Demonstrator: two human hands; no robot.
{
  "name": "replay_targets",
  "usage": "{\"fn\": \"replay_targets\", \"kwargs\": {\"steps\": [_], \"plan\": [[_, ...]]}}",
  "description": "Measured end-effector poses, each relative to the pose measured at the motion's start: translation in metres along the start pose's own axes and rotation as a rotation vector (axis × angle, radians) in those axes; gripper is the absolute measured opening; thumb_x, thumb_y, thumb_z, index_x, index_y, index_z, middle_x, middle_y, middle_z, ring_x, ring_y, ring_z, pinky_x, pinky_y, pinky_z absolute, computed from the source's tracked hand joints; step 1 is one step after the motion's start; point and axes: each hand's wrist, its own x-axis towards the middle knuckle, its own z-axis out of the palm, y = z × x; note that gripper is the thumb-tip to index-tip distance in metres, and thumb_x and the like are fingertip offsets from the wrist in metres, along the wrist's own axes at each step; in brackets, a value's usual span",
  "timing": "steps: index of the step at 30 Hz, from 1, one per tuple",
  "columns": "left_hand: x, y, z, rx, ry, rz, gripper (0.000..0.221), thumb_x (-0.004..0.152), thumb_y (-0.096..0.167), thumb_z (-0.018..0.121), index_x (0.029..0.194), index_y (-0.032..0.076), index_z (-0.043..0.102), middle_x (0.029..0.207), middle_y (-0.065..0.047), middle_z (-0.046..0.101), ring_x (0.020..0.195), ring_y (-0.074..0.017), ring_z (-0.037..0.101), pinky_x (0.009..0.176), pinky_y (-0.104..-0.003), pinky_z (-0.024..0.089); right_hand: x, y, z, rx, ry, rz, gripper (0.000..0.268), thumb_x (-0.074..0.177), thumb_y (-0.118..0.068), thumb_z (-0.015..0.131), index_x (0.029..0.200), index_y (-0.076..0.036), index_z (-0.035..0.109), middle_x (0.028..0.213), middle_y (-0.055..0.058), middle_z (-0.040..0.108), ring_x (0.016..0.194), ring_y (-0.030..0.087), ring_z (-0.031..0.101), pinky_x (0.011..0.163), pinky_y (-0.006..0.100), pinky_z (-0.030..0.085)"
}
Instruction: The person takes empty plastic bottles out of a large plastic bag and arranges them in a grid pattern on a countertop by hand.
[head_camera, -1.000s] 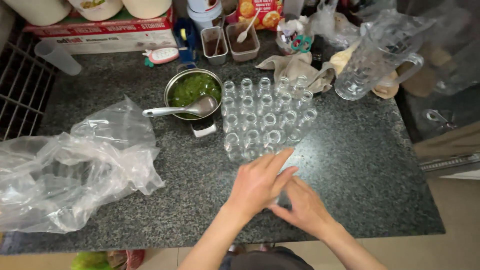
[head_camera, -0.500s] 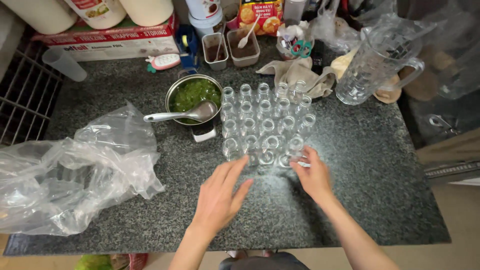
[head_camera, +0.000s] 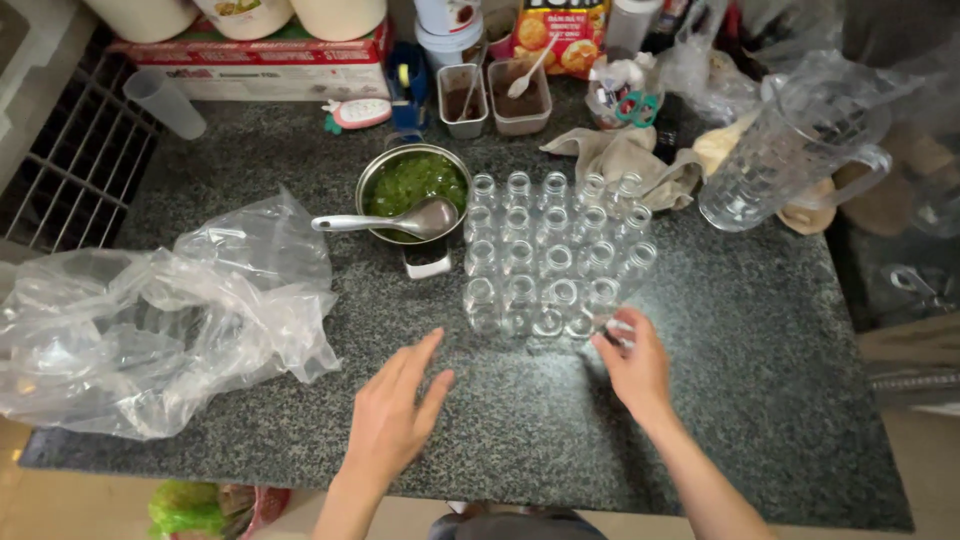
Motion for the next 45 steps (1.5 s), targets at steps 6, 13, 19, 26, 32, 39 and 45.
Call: {"fn": "replay_targets", "kwargs": {"steps": [6, 13, 19, 26, 32, 39, 45], "plan": [[-0.027, -0.040, -0.035, 0.028, 0.181, -0.193, 0.039, 0.121, 0.026, 0.075, 0.156, 0.009, 0.079, 0.133, -0.010, 0.083, 0.114, -0.0291, 0.080, 0.104, -0.044, 0.062, -0.061, 0.016, 0.012, -0.079, 0.234, -0.006, 0.037, 0.116, -0.033, 0.086, 0.136, -0.008, 0.067, 0.105, 0.009, 0.073, 0.094, 0.027, 0.071, 0.099, 0.047, 0.058], [-0.062, -0.176, -0.117, 0.240, 0.393, -0.329, 0.034, 0.126, 0.022, 0.065, 0.150, 0.002, 0.080, 0.148, -0.021, 0.083, 0.143, -0.0442, 0.075, 0.129, -0.057, 0.053, -0.081, -0.108, 0.124, 0.185, -0.163, -0.277, 0.016, 0.115, -0.022, 0.082, 0.124, -0.009, 0.082, 0.109, 0.005, 0.087, 0.095, 0.014, 0.081, 0.093, 0.032, 0.067], [-0.043, -0.314, -0.141, 0.647, 0.217, -0.355, 0.028, 0.116, 0.008, 0.073, 0.136, 0.001, 0.091, 0.132, -0.025, 0.089, 0.131, -0.0437, 0.085, 0.119, -0.054, 0.064, -0.075, -0.313, 0.280, 0.172, -0.358, -0.731, 0.029, 0.115, -0.025, 0.084, 0.141, -0.015, 0.089, 0.114, 0.010, 0.096, 0.107, 0.033, 0.094, 0.095, 0.046, 0.074], [-0.090, -0.446, -0.132, 0.575, -0.382, -0.935, 0.025, 0.101, 0.022, 0.077, 0.122, 0.016, 0.090, 0.110, -0.014, 0.093, 0.103, -0.0454, 0.094, 0.080, -0.063, 0.074, -0.086, -0.404, 0.473, -0.019, -1.016, -0.948, 0.036, 0.123, -0.011, 0.062, 0.152, 0.000, 0.079, 0.126, 0.031, 0.090, 0.124, 0.056, 0.083, 0.114, 0.069, 0.062], [-0.033, -0.333, -0.246, 0.343, -0.134, -1.171, 0.107, 0.120, 0.012, 0.065, 0.199, 0.011, -0.007, 0.157, -0.032, 0.074, 0.139, -0.0564, 0.082, 0.119, -0.070, 0.068, -0.080, -0.419, 0.515, -0.592, -0.955, -0.806, 0.052, 0.122, -0.031, 0.057, 0.169, -0.012, 0.059, 0.134, 0.029, 0.088, 0.120, 0.057, 0.087, 0.103, 0.074, 0.066], [-0.025, -0.466, -0.202, 0.153, 0.064, -0.850, 0.074, 0.115, 0.017, 0.069, 0.177, -0.020, 0.051, 0.175, -0.048, 0.059, 0.172, -0.0661, 0.046, 0.146, -0.073, 0.034, -0.079, -0.490, 0.518, -0.498, -0.888, -0.754, 0.058, 0.122, -0.021, 0.050, 0.178, -0.003, 0.046, 0.159, 0.036, 0.076, 0.133, 0.064, 0.080, 0.111, 0.077, 0.063], [-0.064, -0.634, -0.159, 0.910, -0.027, -0.411, 0.079, 0.108, 0.032, 0.076, 0.161, -0.024, 0.062, 0.159, -0.046, 0.065, 0.148, -0.0582, 0.068, 0.121, -0.052, 0.058, -0.056, -0.487, 0.543, -0.593, -0.905, -0.736, 0.064, 0.121, -0.023, 0.050, 0.182, -0.005, 0.042, 0.163, 0.030, 0.074, 0.137, 0.058, 0.080, 0.112, 0.073, 0.064]]}}
